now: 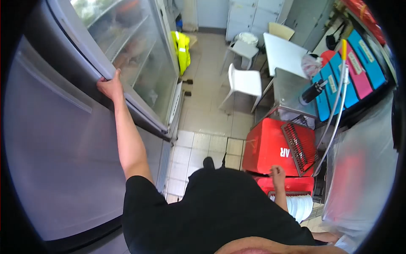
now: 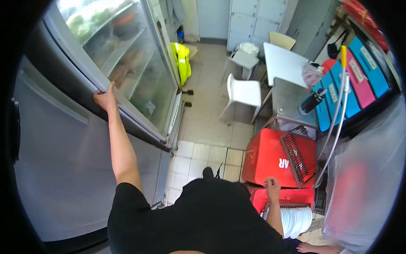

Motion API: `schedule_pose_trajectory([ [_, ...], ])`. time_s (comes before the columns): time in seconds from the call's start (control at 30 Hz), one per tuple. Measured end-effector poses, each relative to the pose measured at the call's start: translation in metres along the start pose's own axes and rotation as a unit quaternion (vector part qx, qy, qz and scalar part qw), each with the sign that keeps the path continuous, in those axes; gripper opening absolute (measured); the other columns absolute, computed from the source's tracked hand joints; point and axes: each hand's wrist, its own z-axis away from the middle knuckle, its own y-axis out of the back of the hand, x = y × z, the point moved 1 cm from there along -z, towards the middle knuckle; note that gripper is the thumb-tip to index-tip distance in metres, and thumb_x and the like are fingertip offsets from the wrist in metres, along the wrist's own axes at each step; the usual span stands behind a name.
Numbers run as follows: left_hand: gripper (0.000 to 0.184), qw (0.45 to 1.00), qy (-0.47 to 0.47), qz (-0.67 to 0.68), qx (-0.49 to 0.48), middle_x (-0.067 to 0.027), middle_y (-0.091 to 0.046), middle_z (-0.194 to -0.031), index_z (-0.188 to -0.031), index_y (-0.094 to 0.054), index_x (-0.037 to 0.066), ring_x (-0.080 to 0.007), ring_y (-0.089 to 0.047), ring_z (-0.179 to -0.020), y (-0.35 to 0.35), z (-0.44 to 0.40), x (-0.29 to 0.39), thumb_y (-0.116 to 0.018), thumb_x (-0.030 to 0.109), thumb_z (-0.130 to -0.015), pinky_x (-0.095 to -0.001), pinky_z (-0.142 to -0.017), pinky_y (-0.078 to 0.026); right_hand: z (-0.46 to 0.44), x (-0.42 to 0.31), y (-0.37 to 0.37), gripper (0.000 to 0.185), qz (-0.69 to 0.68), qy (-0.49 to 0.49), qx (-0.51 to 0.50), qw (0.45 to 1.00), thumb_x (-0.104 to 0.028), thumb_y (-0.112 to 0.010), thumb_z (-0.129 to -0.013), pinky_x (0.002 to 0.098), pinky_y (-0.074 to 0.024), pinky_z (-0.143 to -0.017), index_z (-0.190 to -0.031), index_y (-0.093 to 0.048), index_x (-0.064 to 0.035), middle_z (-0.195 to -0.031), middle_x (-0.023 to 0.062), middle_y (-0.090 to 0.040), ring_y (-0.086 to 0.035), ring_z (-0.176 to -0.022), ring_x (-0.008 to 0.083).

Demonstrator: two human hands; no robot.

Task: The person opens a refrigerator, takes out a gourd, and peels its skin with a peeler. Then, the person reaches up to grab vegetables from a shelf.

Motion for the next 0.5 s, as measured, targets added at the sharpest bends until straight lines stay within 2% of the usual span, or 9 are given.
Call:
schedule_pose_trajectory([
  [0.03,0.078,1.0,0.01,0.008,0.017,-0.0215,-0.054,-0.112,-0.111,-0.055,-0.009,-0.0354,-0.052,-0.109,-0.001,0.0,0.0,-0.094,0.038,-0.063,-0.0448,-0.099,-0.044,-0.01,-0.003,0.008,0.014,-0.031,-0.039,0.049,0.998,-0.017,-0.063,-0.101,0.0245,-0.051,-0.054,-0.105,-0.067,-0.0051,-0.084,0.0031,-0.067,-0.066,-0.072,0.0111],
  [0.13,0.076,0.999,0.008,0.037,0.003,-0.0191,-0.053,-0.108,-0.11,-0.053,-0.008,-0.0328,-0.053,-0.104,-0.004,-0.005,-0.012,-0.094,0.036,-0.063,-0.0434,-0.094,-0.046,-0.056,-0.044,0.002,0.016,-0.05,-0.046,0.038,0.997,-0.021,-0.065,-0.1,0.0245,-0.0512,-0.058,-0.104,-0.066,-0.0062,-0.084,0.0032,-0.067,-0.062,-0.067,0.011],
  [0.23,0.074,0.993,0.013,0.111,-0.029,-0.0127,-0.049,-0.104,-0.11,-0.048,-0.004,-0.0228,-0.051,-0.091,0.006,0.025,0.019,-0.095,0.029,-0.065,-0.0385,-0.083,-0.048,-0.126,-0.132,-0.054,0.018,-0.023,0.025,-0.036,0.999,-0.024,-0.065,-0.1,0.0252,-0.0512,-0.063,-0.105,-0.066,-0.006,-0.087,0.0022,-0.065,-0.061,-0.074,0.0098],
  [0.3,0.071,0.995,-0.001,0.063,-0.072,-0.0113,-0.046,-0.107,-0.112,-0.046,-0.002,-0.0211,-0.047,-0.094,0.011,0.063,0.046,-0.093,0.027,-0.067,-0.0381,-0.086,-0.045,-0.179,-0.206,-0.121,0.02,-0.022,0.091,-0.131,0.987,-0.024,-0.066,-0.1,0.0247,-0.0509,-0.065,-0.107,-0.066,-0.0053,-0.089,0.0017,-0.065,-0.06,-0.076,0.0094],
  [0.33,0.07,0.989,-0.008,0.094,-0.115,-0.012,-0.046,-0.111,-0.116,-0.046,-0.002,-0.0226,-0.047,-0.1,0.018,0.086,0.073,-0.09,0.024,-0.068,-0.0394,-0.091,-0.044,-0.202,-0.239,-0.158,0.021,-0.035,0.132,-0.189,0.972,-0.025,-0.066,-0.1,0.0243,-0.0508,-0.066,-0.108,-0.066,-0.005,-0.09,0.0017,-0.064,-0.06,-0.076,0.0094],
  [0.4,0.073,0.974,-0.077,0.139,-0.159,-0.013,-0.045,-0.112,-0.124,-0.044,-0.003,-0.0266,-0.049,-0.105,0.013,0.128,0.096,-0.085,0.021,-0.069,-0.04,-0.095,-0.043,-0.22,-0.322,-0.237,0.026,-0.024,0.169,-0.293,0.941,-0.023,-0.064,-0.1,0.0278,-0.0531,-0.078,-0.116,-0.063,-0.0026,-0.102,0.0046,-0.064,-0.063,-0.09,0.0132],
  [0.43,0.069,0.958,-0.081,0.167,-0.22,-0.0163,-0.052,-0.121,-0.126,-0.047,-0.002,-0.0261,-0.052,-0.118,0.019,0.144,0.115,-0.085,0.022,-0.074,-0.0395,-0.105,-0.043,-0.224,-0.359,-0.269,0.032,0.003,0.24,-0.361,0.901,-0.024,-0.063,-0.101,0.0315,-0.0518,-0.09,-0.124,-0.06,-0.0019,-0.112,0.006,-0.062,-0.062,-0.103,0.0158],
  [0.47,0.073,0.929,-0.115,0.184,-0.3,-0.0178,-0.053,-0.126,-0.131,-0.047,-0.001,-0.0271,-0.054,-0.119,0.02,0.155,0.119,-0.086,0.024,-0.075,-0.0403,-0.105,-0.044,-0.223,-0.393,-0.299,0.042,-0.012,0.281,-0.412,0.867,-0.024,-0.063,-0.1,0.0343,-0.0466,-0.102,-0.134,-0.054,-0.0024,-0.125,0.0077,-0.058,-0.057,-0.119,0.0185],
  [0.5,0.078,0.891,-0.15,0.201,-0.379,-0.0194,-0.054,-0.131,-0.137,-0.046,0.0,-0.0281,-0.056,-0.12,0.018,0.163,0.122,-0.086,0.025,-0.075,-0.0411,-0.104,-0.046,-0.222,-0.417,-0.322,0.057,-0.05,0.298,-0.451,0.84,-0.028,-0.06,-0.1,0.0366,-0.0371,-0.113,-0.147,-0.043,-0.001,-0.14,0.0104,-0.052,-0.047,-0.136,0.0208],
])
